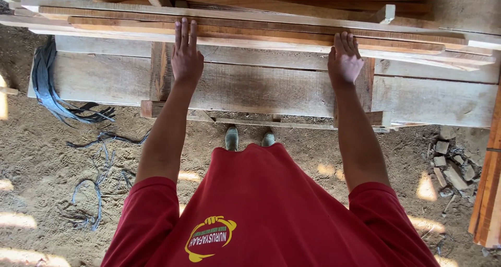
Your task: The recorder is sorting and organizing thin wood planks on a workbench in a workshop.
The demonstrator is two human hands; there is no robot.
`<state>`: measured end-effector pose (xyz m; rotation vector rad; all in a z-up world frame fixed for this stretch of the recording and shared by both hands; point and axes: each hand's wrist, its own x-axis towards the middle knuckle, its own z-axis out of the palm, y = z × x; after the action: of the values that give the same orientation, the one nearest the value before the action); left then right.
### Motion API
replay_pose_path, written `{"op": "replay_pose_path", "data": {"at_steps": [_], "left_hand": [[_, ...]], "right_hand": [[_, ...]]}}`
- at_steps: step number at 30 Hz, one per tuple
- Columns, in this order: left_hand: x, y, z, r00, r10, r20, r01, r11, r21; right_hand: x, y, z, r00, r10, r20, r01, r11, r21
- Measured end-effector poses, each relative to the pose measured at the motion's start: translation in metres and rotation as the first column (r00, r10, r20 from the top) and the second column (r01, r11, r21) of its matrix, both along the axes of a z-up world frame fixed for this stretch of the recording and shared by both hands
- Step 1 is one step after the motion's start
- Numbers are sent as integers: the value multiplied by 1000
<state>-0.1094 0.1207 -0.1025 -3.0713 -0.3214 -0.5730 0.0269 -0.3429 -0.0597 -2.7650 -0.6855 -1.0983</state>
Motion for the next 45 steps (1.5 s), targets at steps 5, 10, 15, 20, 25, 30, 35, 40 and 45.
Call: {"op": "replay_pose_path", "data": {"at_steps": [5, 10, 15, 20, 25, 30, 35, 40, 45], "left_hand": [[-3, -1, 6, 1000, -18, -12, 17, 997, -78], [1, 4, 3, 999, -43, -13, 39, 975, -221], [0, -22, 37, 875, 376, 306, 14, 612, -791], [24, -8, 22, 836, 433, -336, -69, -525, -848], [41, -24, 26, 866, 380, -324, 2, -651, -759], [34, -43, 23, 934, 329, -138, 136, -686, -715], [40, -43, 24, 895, 373, -244, 84, -679, -729], [41, -44, 50, 821, 467, -329, -115, -429, -896], [42, -37, 61, 819, 478, -318, -142, -368, -919]], "right_hand": [[-3, 1, 2, 1000, -2, -16, 2, 1000, 8], [-9, 3, 9, 972, -33, -234, 56, 994, 91], [4, 0, -4, 935, -59, -350, 337, 461, 821], [5, 2, 5, 667, 489, -562, 745, -437, 505], [14, 14, -1, 640, 632, -438, 766, -485, 421], [5, 33, 11, 672, 628, -394, 738, -611, 285], [5, 33, 9, 662, 605, -441, 747, -575, 333], [5, 33, 18, 608, 326, -723, 774, -447, 449], [9, 30, 30, 598, 337, -727, 801, -230, 552]]}}
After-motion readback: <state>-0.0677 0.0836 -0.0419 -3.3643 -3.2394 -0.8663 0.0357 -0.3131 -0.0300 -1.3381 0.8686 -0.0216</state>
